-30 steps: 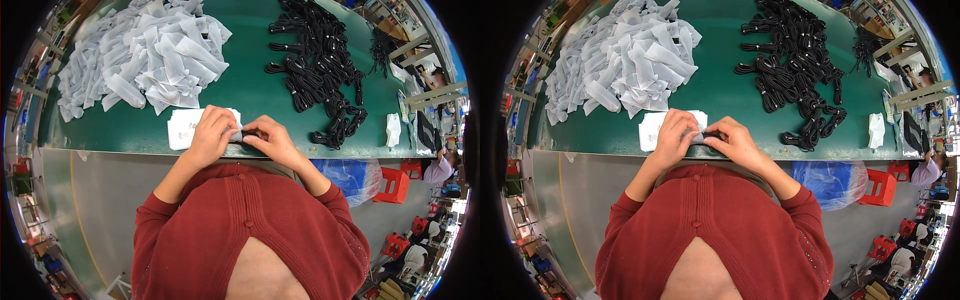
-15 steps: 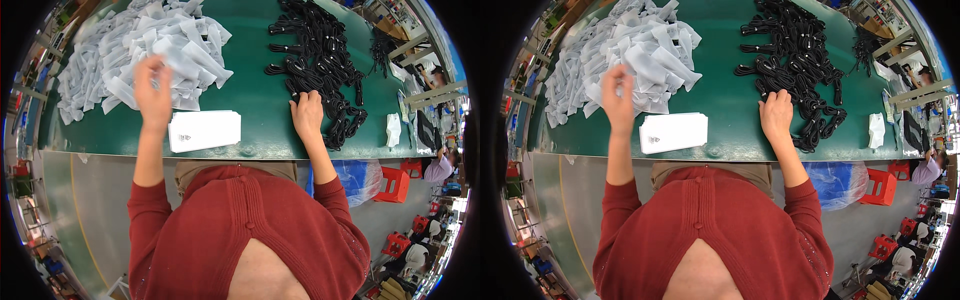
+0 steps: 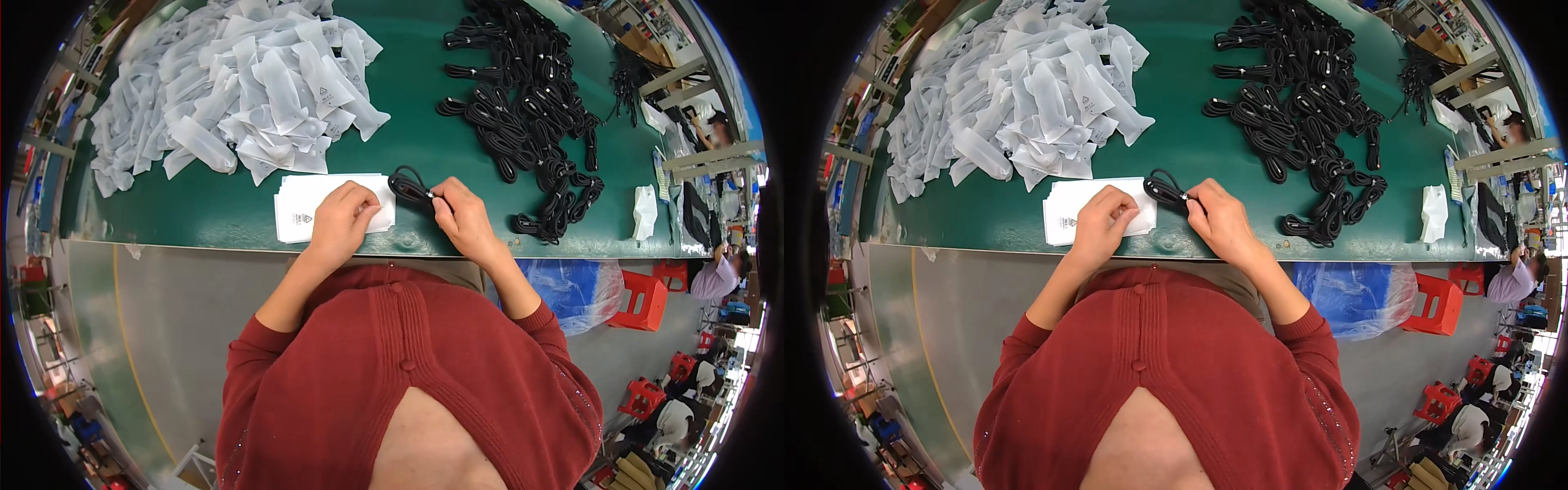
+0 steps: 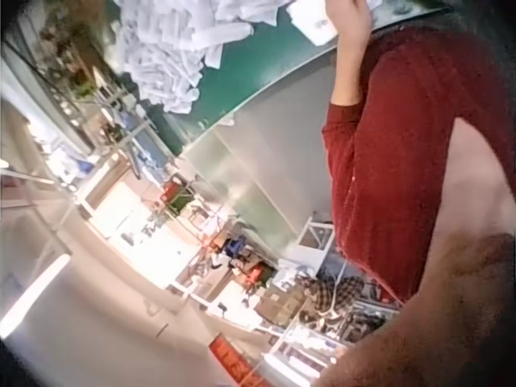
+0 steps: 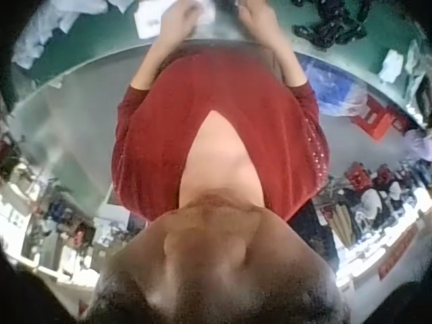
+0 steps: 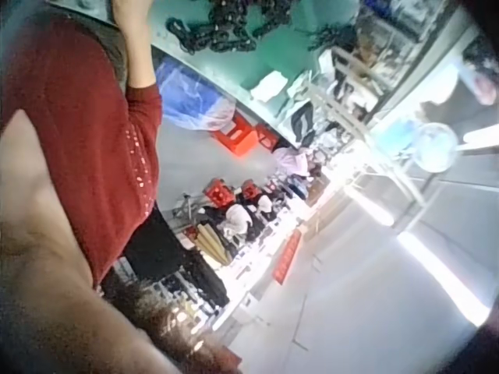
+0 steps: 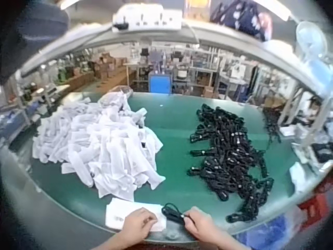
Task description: The person repeatedly picks up black cables from a pile on a green table, places them into small white paper packets, and sets the filled packets aside. The task involves continuous manual handling of cables and packaging materials in a repetitive assembly line manner.
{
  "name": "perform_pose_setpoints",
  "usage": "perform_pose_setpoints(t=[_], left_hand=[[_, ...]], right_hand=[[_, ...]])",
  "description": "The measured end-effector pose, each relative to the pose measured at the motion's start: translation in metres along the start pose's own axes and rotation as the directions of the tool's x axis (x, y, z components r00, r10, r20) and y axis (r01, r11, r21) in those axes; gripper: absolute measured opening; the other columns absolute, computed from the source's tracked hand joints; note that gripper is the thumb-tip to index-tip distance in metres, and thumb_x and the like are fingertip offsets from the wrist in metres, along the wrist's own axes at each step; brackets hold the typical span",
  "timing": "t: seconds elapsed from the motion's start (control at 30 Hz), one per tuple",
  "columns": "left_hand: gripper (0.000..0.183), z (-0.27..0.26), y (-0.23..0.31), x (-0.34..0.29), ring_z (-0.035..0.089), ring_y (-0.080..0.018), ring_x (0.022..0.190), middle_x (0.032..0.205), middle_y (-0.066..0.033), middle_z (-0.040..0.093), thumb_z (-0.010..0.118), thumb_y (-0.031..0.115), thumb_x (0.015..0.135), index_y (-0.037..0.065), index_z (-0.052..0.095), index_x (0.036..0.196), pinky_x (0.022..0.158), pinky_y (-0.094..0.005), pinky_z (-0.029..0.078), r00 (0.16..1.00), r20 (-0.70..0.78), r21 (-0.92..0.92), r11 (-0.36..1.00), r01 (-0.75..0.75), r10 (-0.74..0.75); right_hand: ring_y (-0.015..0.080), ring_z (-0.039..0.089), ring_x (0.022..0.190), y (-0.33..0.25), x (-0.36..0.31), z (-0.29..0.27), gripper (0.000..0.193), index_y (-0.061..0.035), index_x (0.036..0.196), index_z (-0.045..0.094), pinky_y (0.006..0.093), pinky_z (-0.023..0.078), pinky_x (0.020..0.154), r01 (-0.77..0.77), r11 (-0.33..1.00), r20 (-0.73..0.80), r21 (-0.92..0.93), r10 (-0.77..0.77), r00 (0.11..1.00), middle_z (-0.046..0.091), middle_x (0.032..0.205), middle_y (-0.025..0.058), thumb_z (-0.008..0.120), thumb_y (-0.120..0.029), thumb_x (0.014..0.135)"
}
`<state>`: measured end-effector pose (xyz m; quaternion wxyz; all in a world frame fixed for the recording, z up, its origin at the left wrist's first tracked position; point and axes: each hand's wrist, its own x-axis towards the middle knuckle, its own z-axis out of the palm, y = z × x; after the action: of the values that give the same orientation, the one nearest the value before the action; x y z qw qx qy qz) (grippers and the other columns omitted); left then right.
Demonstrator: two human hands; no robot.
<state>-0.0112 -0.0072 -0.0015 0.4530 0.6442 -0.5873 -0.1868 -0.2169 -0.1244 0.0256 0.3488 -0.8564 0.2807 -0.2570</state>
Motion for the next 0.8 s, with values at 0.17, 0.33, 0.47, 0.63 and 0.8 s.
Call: perform_pose_setpoints(t=[0.17,0.33,0.47,0.63,0.8], left_hand=[[0.007,-0.008,0.003,0.001,0.054,-0.0186,0.070,0.081,-0.0078,0.059,0.067,0.002,0.084,0.000,0.061,0.088,0.067,-0.0302,0.046,0.994,-0.001,-0.174,0.979,0.109,-0.111],[0.006,-0.009,0.004,0.001,0.054,-0.0161,0.073,0.086,-0.0063,0.059,0.066,0.001,0.085,0.000,0.061,0.088,0.068,-0.0284,0.044,0.999,0.031,-0.195,0.980,0.041,-0.036],[0.008,-0.008,0.012,0.001,0.054,-0.0197,0.079,0.092,-0.0069,0.059,0.067,0.000,0.082,0.001,0.061,0.087,0.073,-0.0301,0.045,0.988,0.065,-0.181,0.976,-0.125,0.139],[0.011,-0.011,0.022,0.005,0.054,-0.0274,0.090,0.095,-0.0089,0.058,0.069,0.001,0.079,0.003,0.061,0.084,0.079,-0.0357,0.044,0.970,0.065,0.005,0.972,-0.235,0.234],[0.011,-0.025,0.027,0.018,0.054,-0.0253,0.091,0.097,-0.0084,0.059,0.070,0.003,0.079,0.003,0.061,0.085,0.079,-0.0352,0.043,0.978,-0.028,0.036,0.978,-0.207,0.209]], right_hand=[[0.0336,0.060,0.068,-0.002,-0.007,-0.004,0.013,-0.0007,0.095,0.061,0.0421,0.050,0.062,0.182,0.960,0.066,-0.213,-0.172,0.983,0.058,0.088,0.0130,0.065,-0.009,0.086],[0.0331,0.061,0.069,-0.007,-0.003,-0.009,0.012,-0.0016,0.093,0.064,0.0419,0.050,0.063,0.253,0.950,0.197,-0.184,-0.217,0.956,0.059,0.087,0.0124,0.066,-0.011,0.086],[0.0333,0.061,0.069,0.003,0.000,0.000,0.015,-0.0002,0.093,0.065,0.0411,0.049,0.065,-0.023,0.993,0.286,0.118,-0.012,0.958,0.061,0.087,0.0141,0.064,-0.015,0.090],[0.0309,0.060,0.075,-0.006,0.006,0.015,0.020,0.0007,0.096,0.065,0.0400,0.048,0.067,-0.100,0.984,0.226,0.146,0.065,0.972,0.062,0.089,0.0155,0.065,-0.018,0.092],[0.0266,0.059,0.080,-0.022,0.008,0.012,0.024,-0.0027,0.105,0.065,0.0359,0.049,0.070,0.184,0.975,0.039,0.126,-0.191,0.981,0.058,0.103,0.0143,0.074,-0.013,0.086]])
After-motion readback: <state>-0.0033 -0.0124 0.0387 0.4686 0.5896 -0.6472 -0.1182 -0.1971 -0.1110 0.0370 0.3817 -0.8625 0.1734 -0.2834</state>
